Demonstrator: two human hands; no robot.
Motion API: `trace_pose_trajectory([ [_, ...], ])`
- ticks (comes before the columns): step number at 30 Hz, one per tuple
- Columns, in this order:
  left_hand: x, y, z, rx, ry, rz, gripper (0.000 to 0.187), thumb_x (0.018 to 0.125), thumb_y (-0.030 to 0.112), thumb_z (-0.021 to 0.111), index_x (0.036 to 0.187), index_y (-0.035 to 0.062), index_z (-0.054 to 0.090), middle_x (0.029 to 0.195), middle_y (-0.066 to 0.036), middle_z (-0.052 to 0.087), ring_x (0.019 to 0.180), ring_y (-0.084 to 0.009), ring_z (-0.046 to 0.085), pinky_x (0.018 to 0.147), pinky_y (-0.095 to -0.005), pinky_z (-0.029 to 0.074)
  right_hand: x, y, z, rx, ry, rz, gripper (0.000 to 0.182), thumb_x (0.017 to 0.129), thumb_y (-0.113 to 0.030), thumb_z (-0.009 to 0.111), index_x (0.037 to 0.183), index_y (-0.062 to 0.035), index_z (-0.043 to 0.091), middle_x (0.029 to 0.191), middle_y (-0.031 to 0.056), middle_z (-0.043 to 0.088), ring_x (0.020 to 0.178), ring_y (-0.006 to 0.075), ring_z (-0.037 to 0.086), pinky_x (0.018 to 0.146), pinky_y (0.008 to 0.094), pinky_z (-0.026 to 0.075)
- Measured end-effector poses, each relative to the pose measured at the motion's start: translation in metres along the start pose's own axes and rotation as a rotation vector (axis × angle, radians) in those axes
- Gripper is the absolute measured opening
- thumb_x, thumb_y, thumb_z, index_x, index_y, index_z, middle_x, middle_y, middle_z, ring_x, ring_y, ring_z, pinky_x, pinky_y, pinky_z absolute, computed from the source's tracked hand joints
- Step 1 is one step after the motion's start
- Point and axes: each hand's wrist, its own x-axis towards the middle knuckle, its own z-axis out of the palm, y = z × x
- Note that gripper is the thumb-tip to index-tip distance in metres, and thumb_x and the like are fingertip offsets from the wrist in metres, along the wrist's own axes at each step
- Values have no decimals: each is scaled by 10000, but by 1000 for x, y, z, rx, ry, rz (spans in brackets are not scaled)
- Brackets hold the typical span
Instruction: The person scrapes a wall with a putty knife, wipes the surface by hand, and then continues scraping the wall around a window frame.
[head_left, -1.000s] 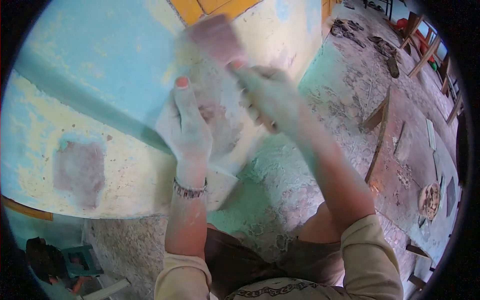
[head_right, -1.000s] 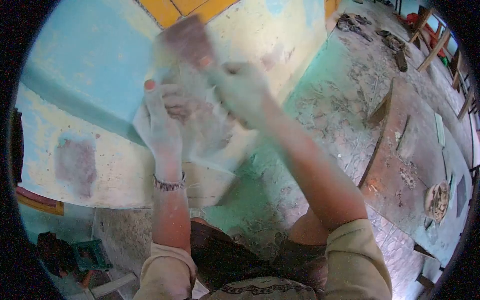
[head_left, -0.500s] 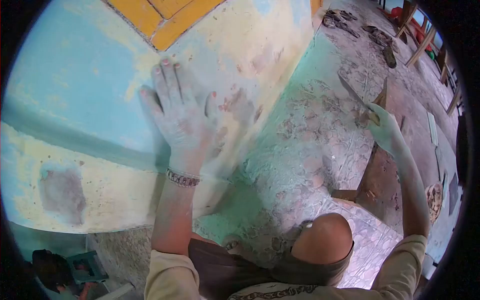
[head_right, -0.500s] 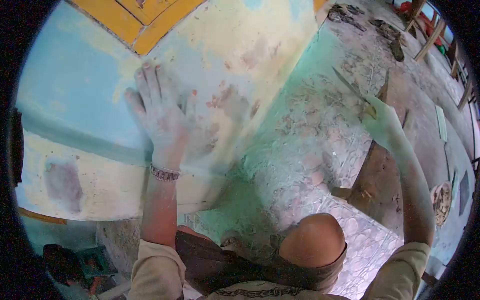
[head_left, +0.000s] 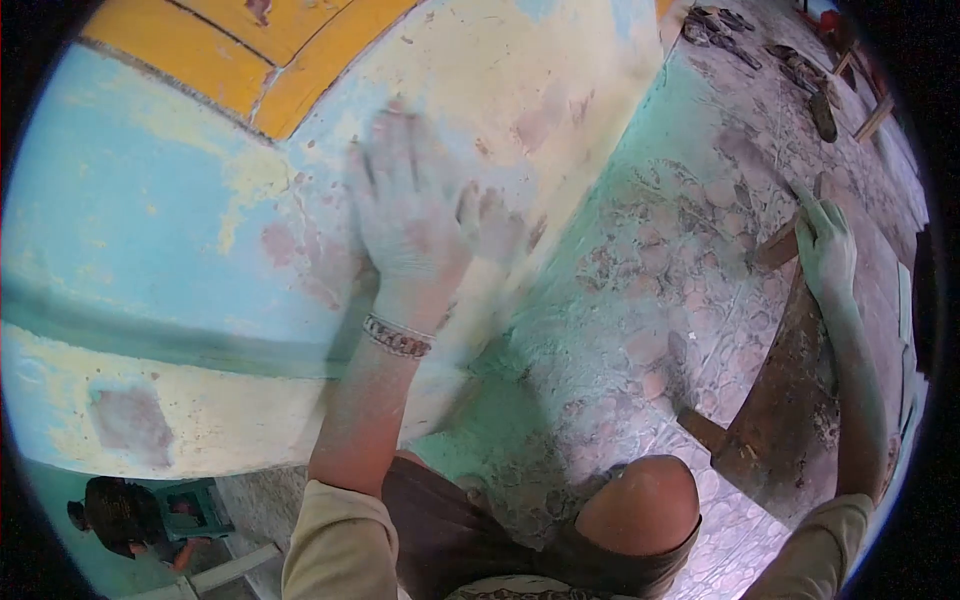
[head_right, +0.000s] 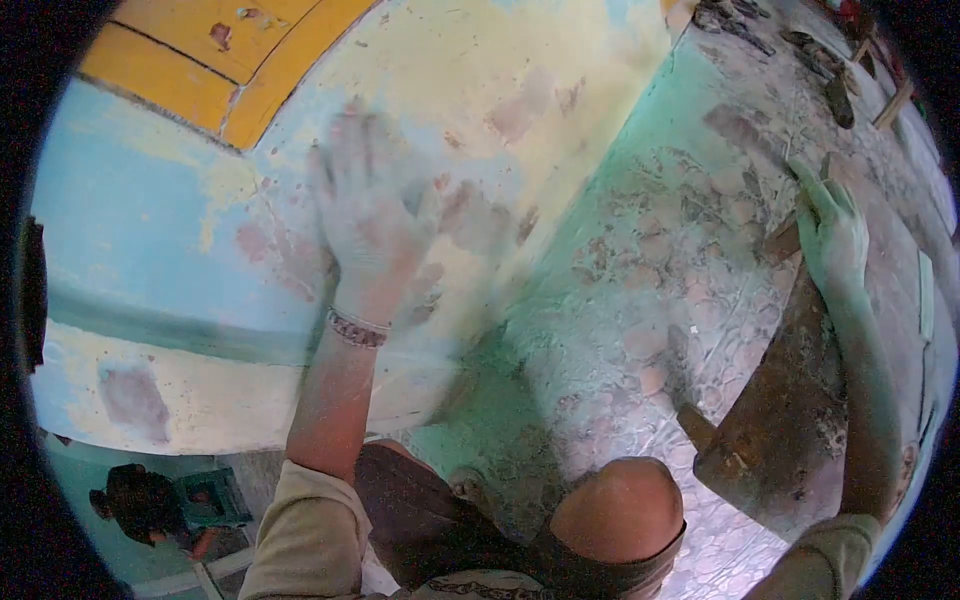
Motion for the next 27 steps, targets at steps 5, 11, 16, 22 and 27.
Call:
trace_pose_trajectory([
  [5,16,4,3,74,108,-71,811,733,326,663,1371,-61,344,1475,-214,283,1378,-358,245,1105,-541,184,1,-6,-7,23,21,-1,442,741,-67,583,1182,-107,589,956,124,576,945,329,543,817,399,445],
  [11,-1,19,23,41,7,-79,837,718,315,676,1386,-50,327,1489,-200,266,1384,-353,237,1119,-538,161,2,-7,-5,6,32,32,365,722,-67,590,1086,-53,595,957,142,583,944,346,542,811,410,445],
  [16,7,18,22,30,20,-108,836,723,314,680,1396,-29,324,1497,-190,258,1388,-343,232,1122,-527,151,1,-5,-7,-11,17,25,342,731,-80,591,1072,-53,596,967,142,591,947,343,550,813,409,447],
  [22,12,18,26,-12,106,-142,816,740,317,665,1400,-22,326,1499,-184,258,1394,-333,220,1122,-519,139,4,-6,-7,-18,-3,84,342,734,-99,593,1072,-50,587,1003,149,592,984,349,550,841,399,445],
  [27,-5,17,34,-7,21,-142,796,757,324,679,1401,10,333,1506,-180,238,1394,-367,195,1113,-543,128,5,3,1,-45,-46,81,357,729,-101,596,1080,-36,580,1013,147,580,968,349,537,857,397,426],
])
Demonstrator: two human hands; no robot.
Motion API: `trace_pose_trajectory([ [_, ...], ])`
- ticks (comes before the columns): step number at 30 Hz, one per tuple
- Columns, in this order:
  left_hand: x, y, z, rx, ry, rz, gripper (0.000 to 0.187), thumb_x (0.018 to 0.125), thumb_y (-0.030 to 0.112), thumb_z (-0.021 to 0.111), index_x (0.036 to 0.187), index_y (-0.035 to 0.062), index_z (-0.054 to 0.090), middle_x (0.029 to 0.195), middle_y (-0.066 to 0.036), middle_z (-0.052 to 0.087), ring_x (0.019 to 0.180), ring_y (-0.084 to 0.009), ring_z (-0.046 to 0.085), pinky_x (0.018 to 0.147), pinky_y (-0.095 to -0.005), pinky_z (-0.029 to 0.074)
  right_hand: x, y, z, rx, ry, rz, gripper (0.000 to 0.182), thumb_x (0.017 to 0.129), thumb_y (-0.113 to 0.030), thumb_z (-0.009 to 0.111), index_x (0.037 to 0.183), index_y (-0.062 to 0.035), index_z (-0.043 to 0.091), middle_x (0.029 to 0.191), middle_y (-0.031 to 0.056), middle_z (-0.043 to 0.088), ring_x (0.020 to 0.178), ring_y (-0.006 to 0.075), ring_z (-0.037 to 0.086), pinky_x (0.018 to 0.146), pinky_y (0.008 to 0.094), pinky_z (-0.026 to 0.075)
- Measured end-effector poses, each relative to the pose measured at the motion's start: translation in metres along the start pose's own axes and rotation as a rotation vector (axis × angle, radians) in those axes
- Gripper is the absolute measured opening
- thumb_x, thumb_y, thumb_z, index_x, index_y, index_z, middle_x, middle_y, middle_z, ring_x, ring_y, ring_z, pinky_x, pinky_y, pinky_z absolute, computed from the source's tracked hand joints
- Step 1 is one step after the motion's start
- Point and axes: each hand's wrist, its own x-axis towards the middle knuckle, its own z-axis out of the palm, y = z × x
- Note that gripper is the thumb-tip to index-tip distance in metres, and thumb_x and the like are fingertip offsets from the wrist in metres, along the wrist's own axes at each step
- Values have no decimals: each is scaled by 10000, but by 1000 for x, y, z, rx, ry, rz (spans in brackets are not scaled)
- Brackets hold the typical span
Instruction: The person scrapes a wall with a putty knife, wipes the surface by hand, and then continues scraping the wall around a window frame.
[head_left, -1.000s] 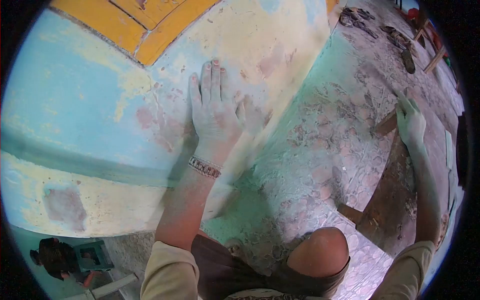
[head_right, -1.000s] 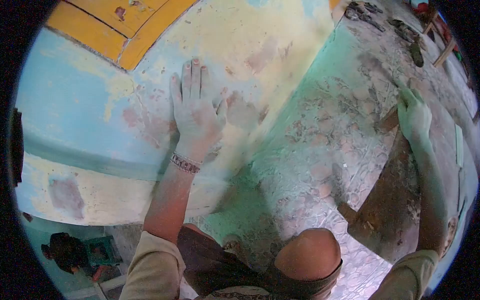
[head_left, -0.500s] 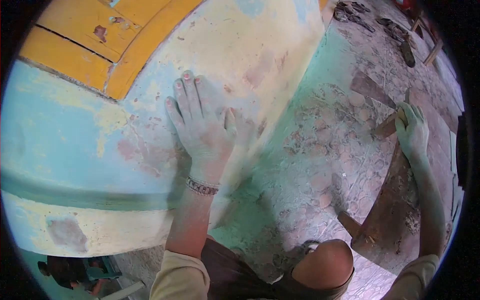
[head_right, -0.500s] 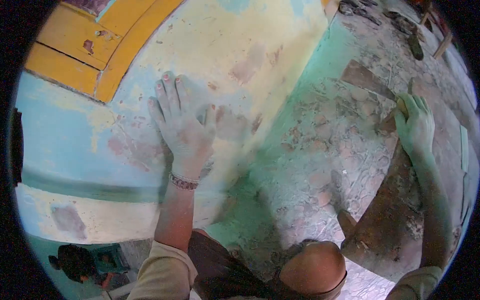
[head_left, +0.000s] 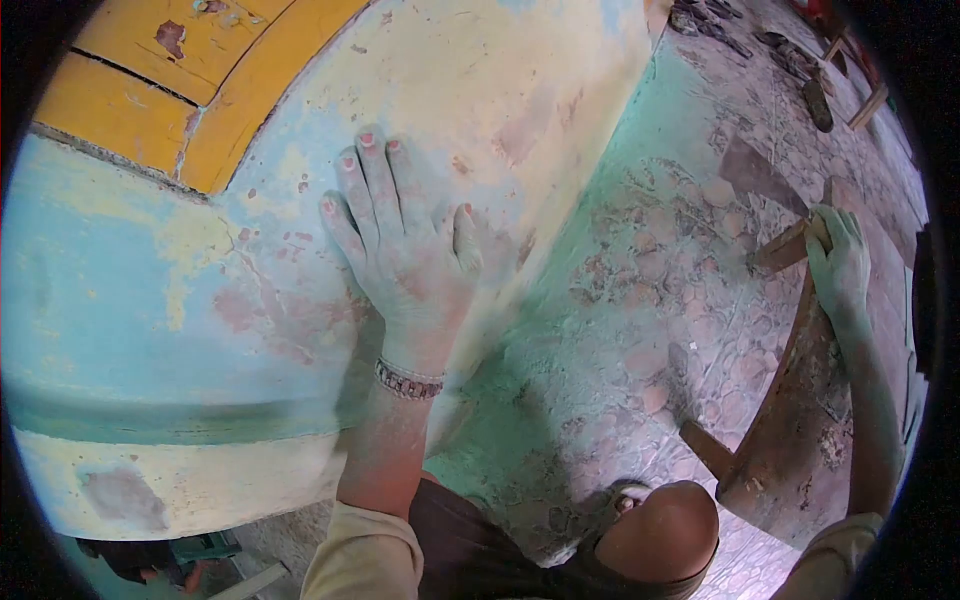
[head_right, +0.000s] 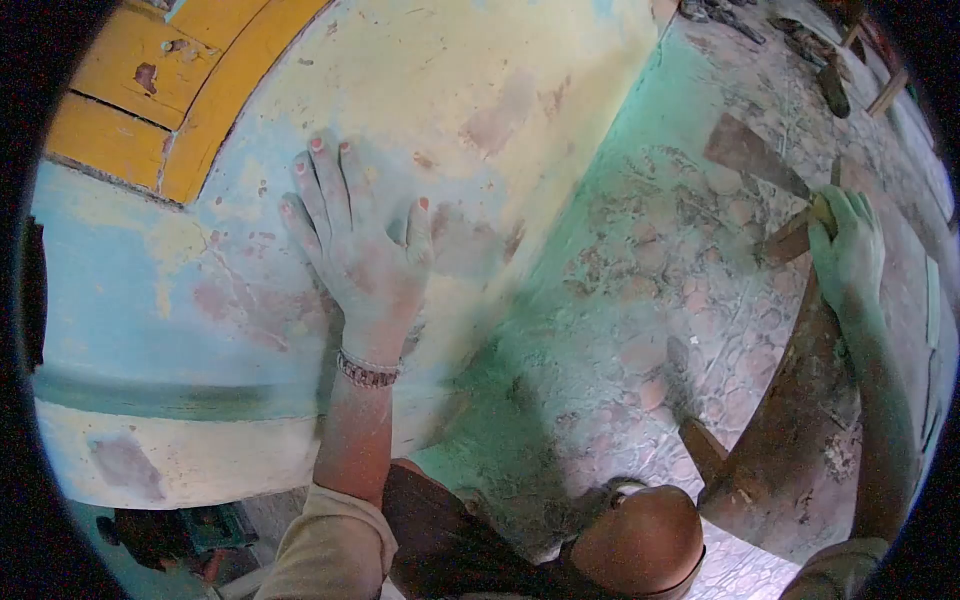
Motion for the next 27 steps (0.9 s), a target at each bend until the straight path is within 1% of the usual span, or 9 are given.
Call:
trace_pose_trajectory([
  [6,-15,12,9,-12,-89,-14,744,805,372,614,1403,24,339,1503,-174,248,1402,-341,187,1115,-545,120,2,-1,1,-34,45,-127,330,708,-119,608,1025,-26,593,964,135,581,961,348,530,887,396,393],
  [9,-22,25,14,-6,-165,-8,732,810,400,603,1399,44,353,1498,-171,260,1397,-331,201,1118,-545,111,9,-8,-7,-3,-58,-281,257,704,-152,611,939,-47,603,908,132,598,924,352,543,856,407,412],
  [13,-35,42,24,-67,-170,42,689,802,376,618,1371,53,400,1477,-191,285,1374,-354,239,1121,-538,121,8,-16,-3,-147,-206,-112,198,713,-188,598,871,-71,620,871,149,620,900,346,574,815,436,434],
  [15,-45,51,28,-169,-194,18,651,796,307,618,1350,32,418,1464,-220,292,1358,-387,258,1116,-555,125,12,-10,1,-233,-300,-166,127,723,-165,592,804,-67,597,823,130,622,881,330,584,800,438,431],
  [16,-47,60,23,-133,-154,56,610,801,297,624,1313,15,450,1400,-249,373,1305,-388,351,1098,-501,238,11,-8,3,-271,-294,-165,111,722,-158,592,791,-70,597,807,122,624,870,324,588,796,437,428],
  [19,-49,85,0,-660,-671,-141,527,814,313,619,1222,-6,519,1256,-279,507,1153,-394,515,994,-448,400,7,-7,8,-319,-266,-186,77,720,-142,596,771,-85,605,771,106,631,844,310,601,791,435,419],
  [21,-68,95,7,-849,-876,-88,462,827,331,614,1128,-16,568,1062,-274,610,981,-401,608,862,-443,487,5,-8,8,-300,-260,-201,74,718,-138,604,778,-100,621,766,106,636,835,304,608,795,434,412],
  [23,-99,106,13,-821,-871,75,464,836,350,634,1140,3,584,928,-238,650,903,-375,625,799,-426,485,6,-10,5,-320,-316,-195,69,724,-134,605,784,-107,627,756,103,637,831,302,613,796,433,408],
  [27,-119,115,9,-758,-1041,155,468,829,345,643,1165,24,579,919,-245,643,906,-396,618,776,-444,485,4,-18,3,-329,-339,-252,67,730,-129,605,788,-111,632,759,105,643,830,301,618,792,428,408],
])
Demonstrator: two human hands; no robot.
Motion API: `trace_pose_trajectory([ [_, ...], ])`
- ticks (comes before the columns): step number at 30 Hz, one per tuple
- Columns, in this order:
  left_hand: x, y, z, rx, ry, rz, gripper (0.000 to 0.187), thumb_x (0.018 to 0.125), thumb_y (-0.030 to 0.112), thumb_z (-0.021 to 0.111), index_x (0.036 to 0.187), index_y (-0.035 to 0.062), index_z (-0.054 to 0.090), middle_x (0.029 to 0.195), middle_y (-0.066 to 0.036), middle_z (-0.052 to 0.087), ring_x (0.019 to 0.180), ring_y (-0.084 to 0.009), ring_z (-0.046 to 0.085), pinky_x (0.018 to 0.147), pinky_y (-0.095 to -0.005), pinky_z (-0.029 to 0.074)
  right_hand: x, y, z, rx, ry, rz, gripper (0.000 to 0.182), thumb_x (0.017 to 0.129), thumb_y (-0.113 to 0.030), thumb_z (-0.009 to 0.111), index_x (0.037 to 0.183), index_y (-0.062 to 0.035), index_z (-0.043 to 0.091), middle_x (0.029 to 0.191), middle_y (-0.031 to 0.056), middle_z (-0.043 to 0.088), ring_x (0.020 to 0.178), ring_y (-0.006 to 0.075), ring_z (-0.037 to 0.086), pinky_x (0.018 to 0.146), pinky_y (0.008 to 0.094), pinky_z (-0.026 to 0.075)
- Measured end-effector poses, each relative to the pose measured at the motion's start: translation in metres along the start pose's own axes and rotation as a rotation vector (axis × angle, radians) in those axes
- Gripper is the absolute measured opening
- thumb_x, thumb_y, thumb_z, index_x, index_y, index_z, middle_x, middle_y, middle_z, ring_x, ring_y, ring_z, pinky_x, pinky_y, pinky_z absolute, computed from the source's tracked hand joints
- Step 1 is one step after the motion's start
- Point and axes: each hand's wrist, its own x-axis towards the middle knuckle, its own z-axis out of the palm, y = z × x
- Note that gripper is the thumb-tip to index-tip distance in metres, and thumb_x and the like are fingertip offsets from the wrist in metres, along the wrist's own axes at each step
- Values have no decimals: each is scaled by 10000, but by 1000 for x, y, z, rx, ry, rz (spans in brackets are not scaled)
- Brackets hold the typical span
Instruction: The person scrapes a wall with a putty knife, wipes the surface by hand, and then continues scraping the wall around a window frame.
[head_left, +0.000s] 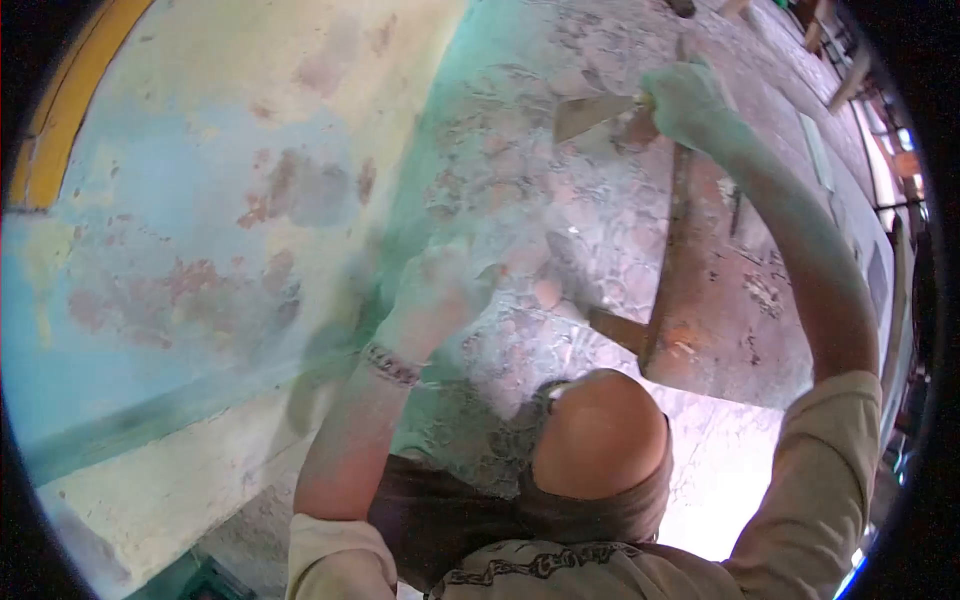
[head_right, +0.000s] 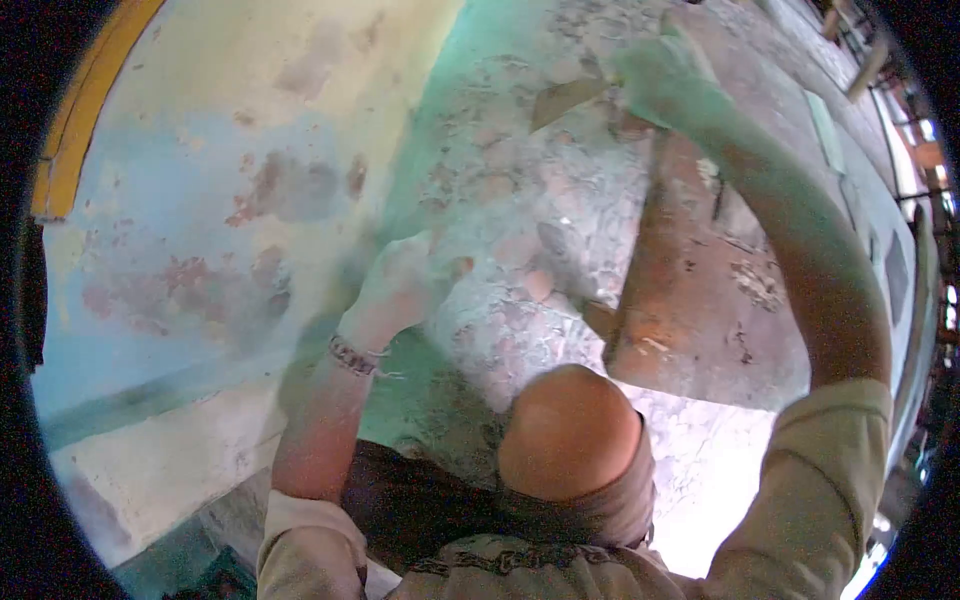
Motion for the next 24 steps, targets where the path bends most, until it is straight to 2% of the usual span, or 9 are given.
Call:
trace_pose_trajectory([
  [6,5,-50,18,-28,-183,-30,462,831,345,646,1156,22,584,923,-237,643,877,-396,624,755,-446,490,2,-17,-2,-15,-224,-17,85,732,-118,583,805,-90,615,761,113,647,832,300,626,803,417,432],
  [8,-1,-46,24,26,-218,-79,460,830,344,650,1151,21,588,944,-237,645,884,-385,628,769,-437,491,-7,-12,-8,118,-207,49,133,754,-125,585,875,-79,615,832,125,644,875,312,620,811,417,449],
  [9,-1,-52,26,5,-180,-30,461,829,349,653,1147,21,592,948,-235,647,886,-380,630,773,-432,491,-9,-10,-12,177,-224,90,158,765,-129,585,910,-73,615,868,131,643,896,318,617,816,417,458],
  [12,-5,-69,33,-38,-116,71,465,826,362,658,1140,25,601,952,-230,652,888,-367,637,782,-420,491,-2,5,-17,325,13,203,219,820,-307,577,907,-109,603,795,180,642,792,357,628,702,441,489],
  [16,-2,-77,26,-63,-181,39,497,827,391,654,1162,29,598,963,-224,656,911,-357,640,804,-414,489,0,16,-10,406,237,431,179,811,-257,588,875,-89,591,745,165,622,746,374,613,678,438,486],
  [19,14,-68,14,-45,-253,-66,560,826,428,643,1204,21,572,1017,-222,650,978,-342,627,849,-404,476,-8,25,25,190,525,275,172,819,-239,582,864,-72,576,806,159,626,796,379,605,703,445,476],
  [21,32,-71,13,-53,-285,-128,598,829,455,629,1228,17,554,1066,-220,639,1032,-331,609,883,-399,463,-5,5,1,374,246,522,161,809,-213,585,874,-66,572,899,170,622,890,366,593,766,445,460],
  [23,53,-73,18,-98,-313,-133,625,834,483,610,1245,17,539,1120,-214,624,1086,-320,586,916,-396,447,-3,7,-1,224,188,420,158,813,-209,585,887,-70,569,946,180,612,940,348,582,807,442,446],
  [24,58,-79,30,-94,-176,-37,635,839,497,600,1255,21,533,1138,-210,617,1100,-321,576,926,-402,442,-3,11,0,142,172,370,157,815,-207,584,894,-72,567,969,186,608,965,340,576,828,441,438],
])
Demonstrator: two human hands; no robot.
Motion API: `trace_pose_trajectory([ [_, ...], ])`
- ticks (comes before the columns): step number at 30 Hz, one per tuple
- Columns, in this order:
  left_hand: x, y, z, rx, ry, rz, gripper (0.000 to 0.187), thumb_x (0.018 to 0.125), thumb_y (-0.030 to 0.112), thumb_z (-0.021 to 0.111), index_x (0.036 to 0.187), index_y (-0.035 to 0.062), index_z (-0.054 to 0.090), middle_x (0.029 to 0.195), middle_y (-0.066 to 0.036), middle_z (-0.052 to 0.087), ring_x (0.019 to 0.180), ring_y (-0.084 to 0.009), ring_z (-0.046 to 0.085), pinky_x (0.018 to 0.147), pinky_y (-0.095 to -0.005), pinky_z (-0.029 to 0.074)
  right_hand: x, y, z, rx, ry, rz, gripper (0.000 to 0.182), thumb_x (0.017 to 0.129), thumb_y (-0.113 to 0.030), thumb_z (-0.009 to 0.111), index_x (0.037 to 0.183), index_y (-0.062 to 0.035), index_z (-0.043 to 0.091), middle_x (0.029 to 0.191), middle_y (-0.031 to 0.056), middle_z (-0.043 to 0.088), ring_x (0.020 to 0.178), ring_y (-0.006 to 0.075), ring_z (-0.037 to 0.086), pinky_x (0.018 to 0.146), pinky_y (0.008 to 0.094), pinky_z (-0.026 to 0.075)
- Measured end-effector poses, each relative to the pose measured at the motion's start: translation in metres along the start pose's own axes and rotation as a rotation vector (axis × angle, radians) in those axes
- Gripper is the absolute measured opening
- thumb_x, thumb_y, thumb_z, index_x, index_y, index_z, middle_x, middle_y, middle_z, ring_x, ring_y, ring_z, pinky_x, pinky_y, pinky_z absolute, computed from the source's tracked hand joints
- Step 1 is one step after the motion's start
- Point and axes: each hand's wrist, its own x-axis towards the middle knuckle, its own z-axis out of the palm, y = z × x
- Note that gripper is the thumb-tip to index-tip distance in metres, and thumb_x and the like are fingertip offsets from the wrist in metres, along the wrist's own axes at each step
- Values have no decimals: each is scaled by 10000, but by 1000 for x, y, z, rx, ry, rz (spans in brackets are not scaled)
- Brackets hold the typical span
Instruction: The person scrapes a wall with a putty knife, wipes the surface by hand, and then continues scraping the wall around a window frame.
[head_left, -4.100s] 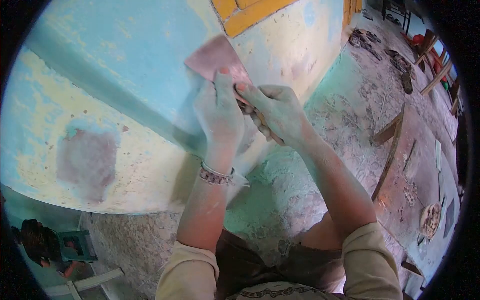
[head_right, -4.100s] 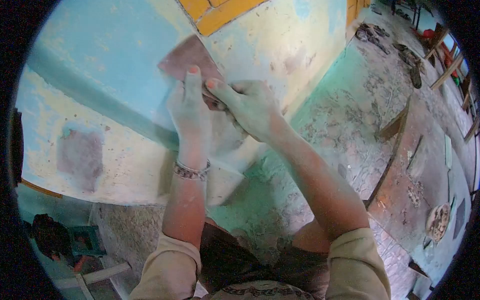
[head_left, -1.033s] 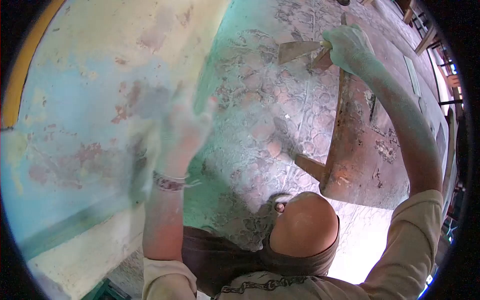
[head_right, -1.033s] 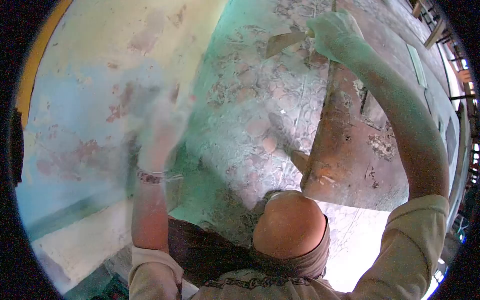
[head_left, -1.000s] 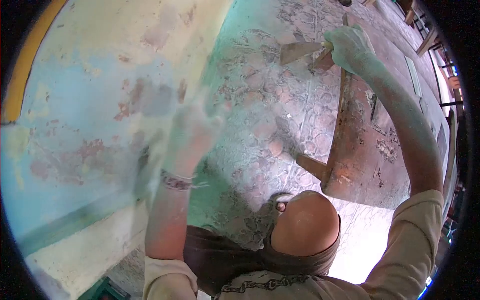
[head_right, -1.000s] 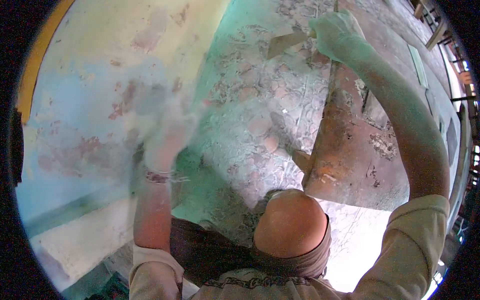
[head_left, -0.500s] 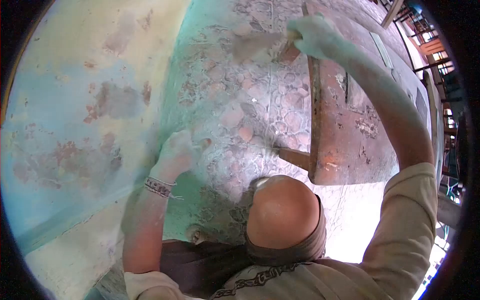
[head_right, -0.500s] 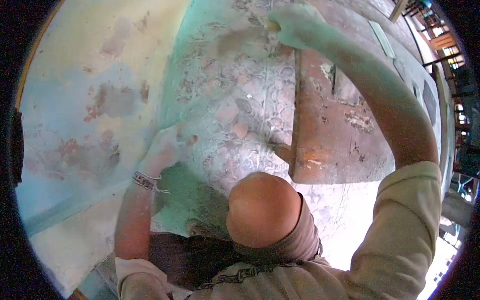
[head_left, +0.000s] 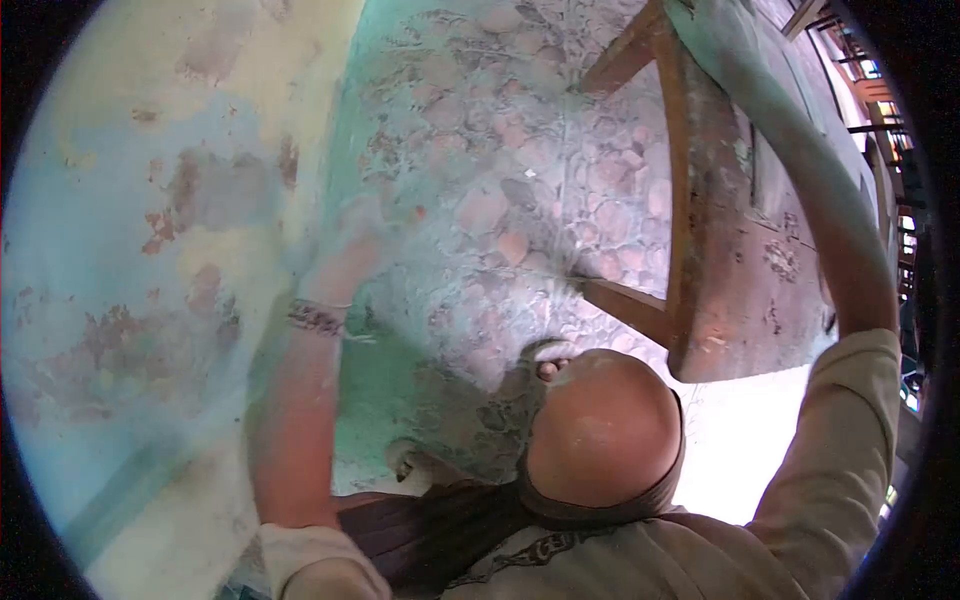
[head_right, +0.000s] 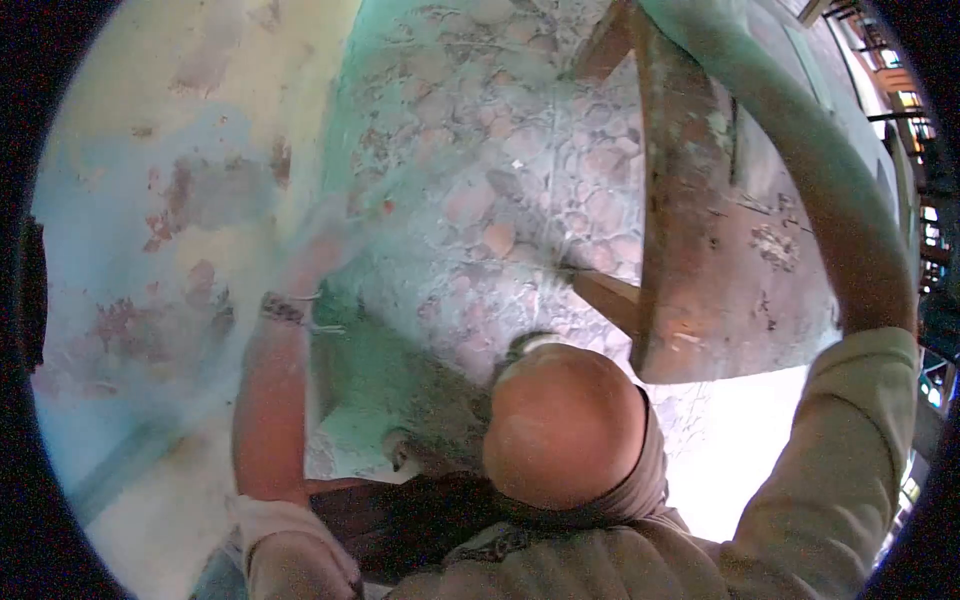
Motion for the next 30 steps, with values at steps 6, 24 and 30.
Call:
trace_pose_trajectory([
  [6,46,-4,29,-109,18,104,618,852,490,587,1244,14,543,1182,-217,595,1126,-339,555,951,-423,427,11,38,48,-22,122,-124,222,830,-198,589,1020,-84,610,998,127,611,954,314,595,817,414,463],
  [24,-139,58,78,-246,-413,-614,276,808,265,562,911,35,676,944,-238,645,933,-386,614,833,-450,482,12,31,26,81,77,-62,161,747,-226,671,907,-208,657,993,32,595,899,281,552,777,416,447],
  [30,-174,89,40,-269,-391,-679,253,795,237,530,818,26,668,898,-232,642,890,-405,606,804,-476,473,10,32,20,88,-7,-53,196,732,-222,707,917,-180,662,989,28,601,905,267,555,798,399,441],
])
